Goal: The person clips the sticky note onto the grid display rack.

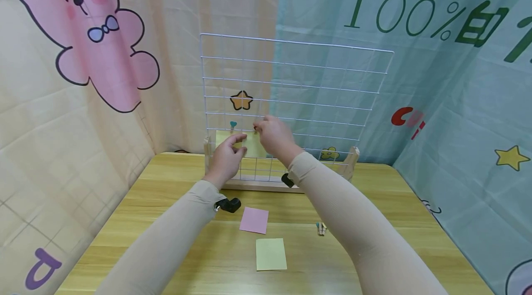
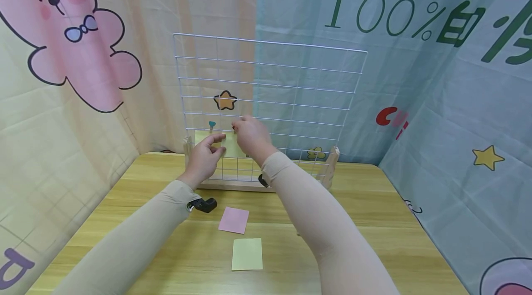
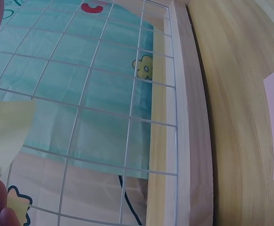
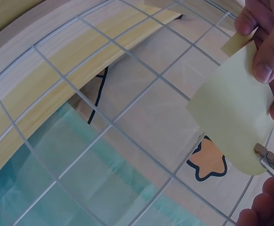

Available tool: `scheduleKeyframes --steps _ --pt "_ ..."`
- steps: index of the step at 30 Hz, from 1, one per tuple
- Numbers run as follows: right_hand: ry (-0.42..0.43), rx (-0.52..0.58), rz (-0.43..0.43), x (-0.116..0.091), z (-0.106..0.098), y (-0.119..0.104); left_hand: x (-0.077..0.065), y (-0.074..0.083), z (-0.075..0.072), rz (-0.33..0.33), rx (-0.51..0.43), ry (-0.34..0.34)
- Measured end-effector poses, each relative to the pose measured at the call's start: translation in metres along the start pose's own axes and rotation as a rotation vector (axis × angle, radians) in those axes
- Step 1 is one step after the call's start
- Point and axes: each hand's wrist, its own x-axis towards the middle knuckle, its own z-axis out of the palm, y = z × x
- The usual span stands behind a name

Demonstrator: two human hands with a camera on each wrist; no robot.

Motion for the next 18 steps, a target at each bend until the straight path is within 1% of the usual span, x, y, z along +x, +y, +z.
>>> scheduleKeyframes --steps 4,9,18 --pt "0.02 0.007 -0.03 -0.003 0.002 0.003 0.0 -0.001 0.0 0.003 -0.005 0.002" --pt "0.029 0.029 -0.042 -0.006 0.004 0.007 0.0 -0.001 0.001 0.006 -0.003 0.001" --pt "0.045 0.022 -0.084 -0.012 0.005 0.013 -0.002 0.0 0.0 0.006 0.006 -0.004"
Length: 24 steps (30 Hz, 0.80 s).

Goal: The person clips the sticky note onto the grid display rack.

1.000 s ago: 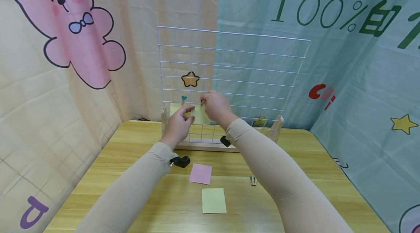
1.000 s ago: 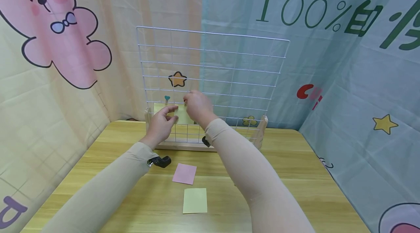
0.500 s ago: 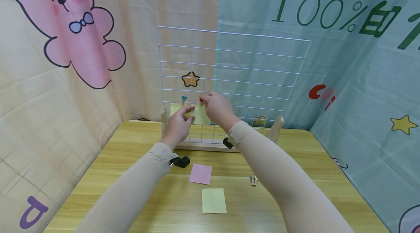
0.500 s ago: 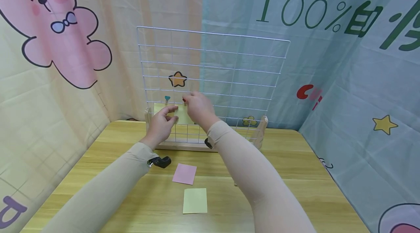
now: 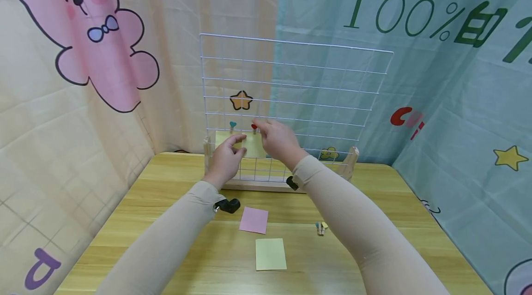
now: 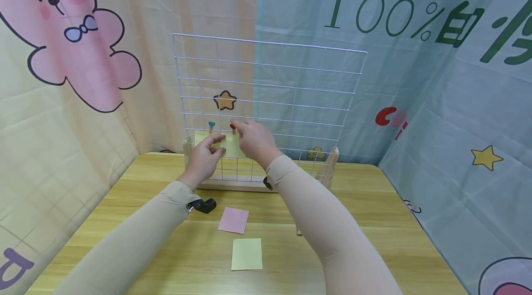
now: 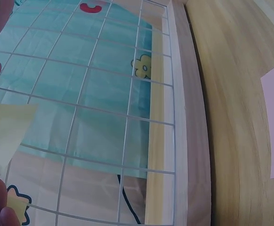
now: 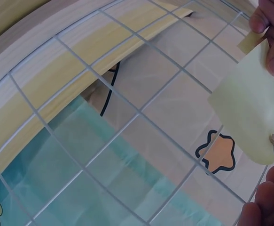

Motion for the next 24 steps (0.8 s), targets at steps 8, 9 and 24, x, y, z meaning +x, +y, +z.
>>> scheduleKeyframes --steps 8,9,24 --pt "-0.017 0.024 0.003 -0.0021 -0.0006 0.0026 0.0005 -0.0029 0.0007 0.004 0.01 0.007" --pt "-0.02 0.024 0.002 -0.0019 -0.0003 0.003 0.0007 -0.0032 0.0009 0.006 0.011 0.008" --pt "-0.05 0.021 -0.016 -0.0044 0.0012 0.0066 0.0016 -0.0067 0.0021 0.023 0.025 0.005"
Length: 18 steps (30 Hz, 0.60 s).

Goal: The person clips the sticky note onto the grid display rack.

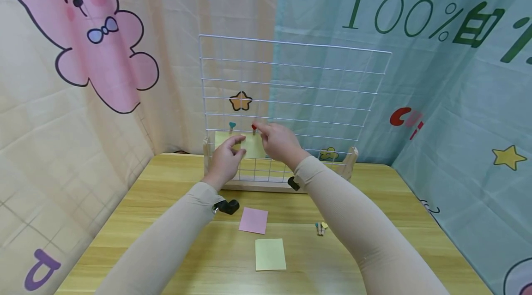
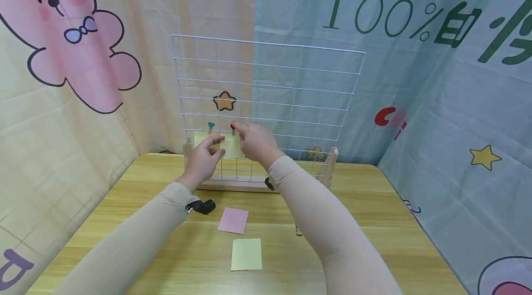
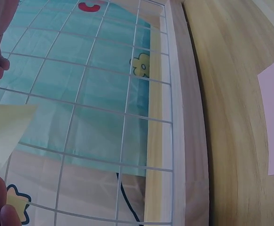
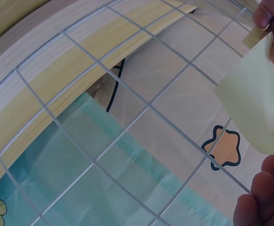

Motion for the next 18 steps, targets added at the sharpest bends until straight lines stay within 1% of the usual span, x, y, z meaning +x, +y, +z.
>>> scheduleKeyframes --steps 10,18 --pt "0.003 0.012 -0.007 -0.0004 -0.0022 -0.0001 -0.0012 -0.0011 -0.0004 0.017 0.009 -0.001" --pt "-0.01 0.019 -0.006 -0.0009 -0.0028 0.0 -0.0019 -0.0009 -0.0003 0.03 0.015 0.002"
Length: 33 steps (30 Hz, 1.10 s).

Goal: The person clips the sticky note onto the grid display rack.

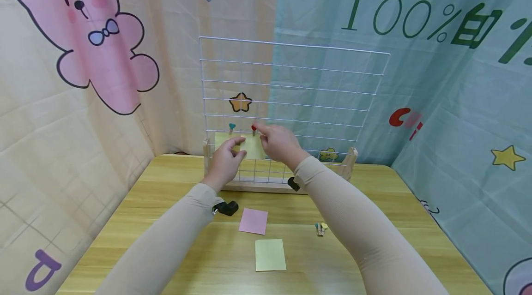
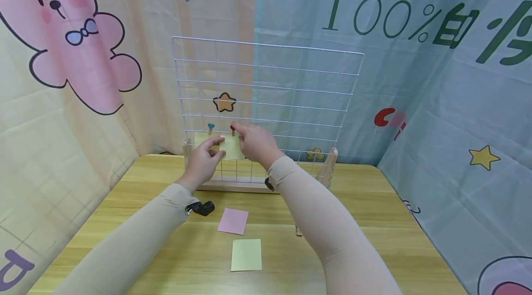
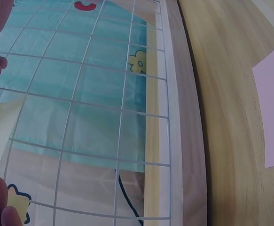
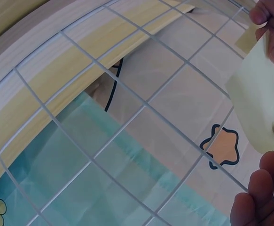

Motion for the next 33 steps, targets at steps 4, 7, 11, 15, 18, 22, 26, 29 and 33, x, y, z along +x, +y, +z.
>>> scheduleKeyframes --steps 4,7,11,15,18,22,26,29,33 --pt "-0.007 0.009 0.001 -0.0007 -0.0005 0.0001 0.0001 -0.0011 0.0006 0.007 0.005 0.004" --pt "-0.008 0.015 0.0 -0.0014 -0.0013 0.0001 -0.0002 -0.0018 0.001 0.013 0.014 0.01" --pt "-0.004 0.018 -0.005 -0.0022 -0.0019 0.0002 -0.0015 -0.0016 0.0014 0.016 0.023 0.017" --pt "0.001 0.02 -0.014 -0.0027 -0.0021 0.0 -0.0025 -0.0007 0.0012 0.017 0.034 0.02" --pt "0.0 0.025 -0.015 -0.0029 -0.0024 -0.0004 -0.0029 -0.0001 0.001 0.019 0.05 0.021" --pt "-0.007 0.033 -0.01 -0.0031 -0.0026 -0.0006 -0.0028 0.0001 0.0017 0.018 0.059 0.026" --pt "-0.01 0.035 -0.008 -0.0034 -0.0026 -0.0007 -0.0023 -0.0002 0.0022 0.014 0.065 0.027" --pt "-0.012 0.034 -0.009 -0.0036 -0.0023 -0.0006 -0.0024 0.0 0.002 0.011 0.065 0.026" --pt "-0.011 0.032 -0.011 -0.0039 -0.0022 -0.0002 -0.0025 -0.0011 0.0023 0.019 0.064 0.029"
